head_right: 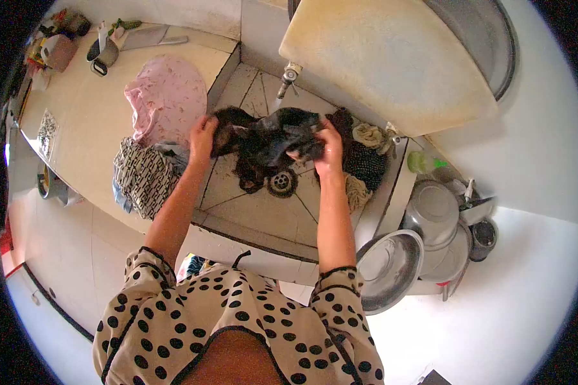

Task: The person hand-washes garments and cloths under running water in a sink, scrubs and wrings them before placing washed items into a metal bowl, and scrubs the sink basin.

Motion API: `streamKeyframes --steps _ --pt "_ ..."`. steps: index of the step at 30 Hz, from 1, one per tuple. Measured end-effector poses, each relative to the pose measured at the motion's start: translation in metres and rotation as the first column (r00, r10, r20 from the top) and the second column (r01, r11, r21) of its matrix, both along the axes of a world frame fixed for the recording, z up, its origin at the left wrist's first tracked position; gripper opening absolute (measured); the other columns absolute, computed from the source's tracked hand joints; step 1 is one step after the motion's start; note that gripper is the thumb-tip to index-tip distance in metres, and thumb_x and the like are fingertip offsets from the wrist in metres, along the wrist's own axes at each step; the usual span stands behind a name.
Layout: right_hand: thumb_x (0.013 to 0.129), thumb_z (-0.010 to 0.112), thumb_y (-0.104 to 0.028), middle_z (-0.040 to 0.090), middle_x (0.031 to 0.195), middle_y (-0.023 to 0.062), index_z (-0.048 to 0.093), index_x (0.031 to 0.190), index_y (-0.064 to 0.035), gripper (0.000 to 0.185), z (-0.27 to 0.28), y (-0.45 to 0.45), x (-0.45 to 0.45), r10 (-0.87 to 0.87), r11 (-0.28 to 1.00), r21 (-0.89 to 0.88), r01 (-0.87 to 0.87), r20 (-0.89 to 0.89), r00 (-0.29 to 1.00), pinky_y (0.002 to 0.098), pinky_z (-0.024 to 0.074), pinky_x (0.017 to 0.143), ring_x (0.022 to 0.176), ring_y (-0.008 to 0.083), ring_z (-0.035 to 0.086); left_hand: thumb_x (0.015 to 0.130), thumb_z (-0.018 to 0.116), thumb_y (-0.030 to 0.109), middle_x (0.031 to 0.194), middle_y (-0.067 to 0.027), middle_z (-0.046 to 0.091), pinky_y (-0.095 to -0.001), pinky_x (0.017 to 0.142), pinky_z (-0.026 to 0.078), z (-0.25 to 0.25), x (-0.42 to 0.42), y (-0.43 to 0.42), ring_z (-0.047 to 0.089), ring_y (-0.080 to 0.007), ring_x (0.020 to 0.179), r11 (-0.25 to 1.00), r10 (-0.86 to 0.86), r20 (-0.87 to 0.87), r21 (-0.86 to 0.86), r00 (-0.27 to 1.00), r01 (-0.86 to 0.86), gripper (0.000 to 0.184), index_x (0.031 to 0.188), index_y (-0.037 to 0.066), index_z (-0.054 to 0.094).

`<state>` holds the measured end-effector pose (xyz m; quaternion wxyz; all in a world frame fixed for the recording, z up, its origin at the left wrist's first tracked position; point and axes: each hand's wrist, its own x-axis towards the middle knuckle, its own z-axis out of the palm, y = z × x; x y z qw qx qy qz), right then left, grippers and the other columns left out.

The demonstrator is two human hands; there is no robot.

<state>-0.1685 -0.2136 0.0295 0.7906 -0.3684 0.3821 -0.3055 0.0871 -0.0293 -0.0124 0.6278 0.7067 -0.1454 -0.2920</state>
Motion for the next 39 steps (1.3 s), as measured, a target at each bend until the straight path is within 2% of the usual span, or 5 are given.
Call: streamKeyframes --steps 3,11,21,25,39 --pt "0.075 0.061 -0.008 0.064 0.079 0.0105 0.062 0.113 -0.0006 0.039 -0.05 0.009 -0.004 -0.023 0.81 -0.318 -0.493 -0.857 0.515 0.0383 0.0498 0.075 0.077 0.0244 0.062 0.086 0.063 0.014 0.105 -0.0141 0.062 -0.0334 0.078 0.047 -0.06 -0.021 0.035 0.06 -0.0252 0.085 0.838 -0.311 0.151 0.508 0.938 0.197 0.031 0.115 0.005 0.057" --pt "0.083 0.065 -0.021 0.061 0.105 0.0153 0.048 0.134 -0.0128 0.054 -0.138 0.033 0.015 -0.313 0.601 -0.416 -0.682 -0.908 0.278 0.0414 0.0499 0.079 0.094 0.0286 0.06 0.081 0.065 0.009 0.126 -0.0167 0.05 -0.0457 0.088 0.045 -0.019 -0.048 -0.01 0.051 -0.0379 0.111 0.923 -0.373 0.497 0.281 0.783 0.261 0.052 0.13 0.01 0.048" --pt "0.067 0.057 -0.002 0.065 0.105 0.0083 0.059 0.12 0.0033 0.054 -0.001 0.053 0.024 0.285 0.882 -0.152 -0.445 -0.58 0.764 0.025 0.0468 0.074 0.087 0.0151 0.06 0.074 0.078 0.023 0.113 -0.0153 0.06 -0.0404 0.091 0.046 -0.059 -0.033 -0.098 0.058 -0.0284 0.106 0.504 -0.844 0.295 0.721 0.448 0.475 0.063 0.129 0.008 0.05" --pt "0.061 0.046 0.003 0.065 0.106 0.0126 0.057 0.116 0.0107 0.057 0.047 0.025 0.012 0.175 0.941 -0.236 -0.243 -0.274 0.946 0.0265 0.0471 0.088 0.094 0.0172 0.062 0.071 0.08 0.023 0.095 -0.0087 0.059 -0.0351 0.076 0.049 -0.066 -0.023 -0.088 0.059 -0.0236 0.088 0.707 -0.707 -0.057 -0.052 0.705 0.705 0.048 0.11 0.006 0.058" --pt "0.07 0.068 -0.001 0.059 0.102 0.0172 0.06 0.111 -0.0018 0.042 -0.096 0.077 0.007 -0.219 0.619 -0.603 -0.503 -0.748 0.627 0.0416 0.0489 0.081 0.095 0.034 0.059 0.078 0.07 0.001 0.068 0.005 0.049 -0.0207 0.06 0.035 0.174 -0.04 -0.015 0.042 -0.0034 0.067 0.905 -0.286 0.096 -0.299 0.954 0.301 0.014 0.081 0.003 0.056"
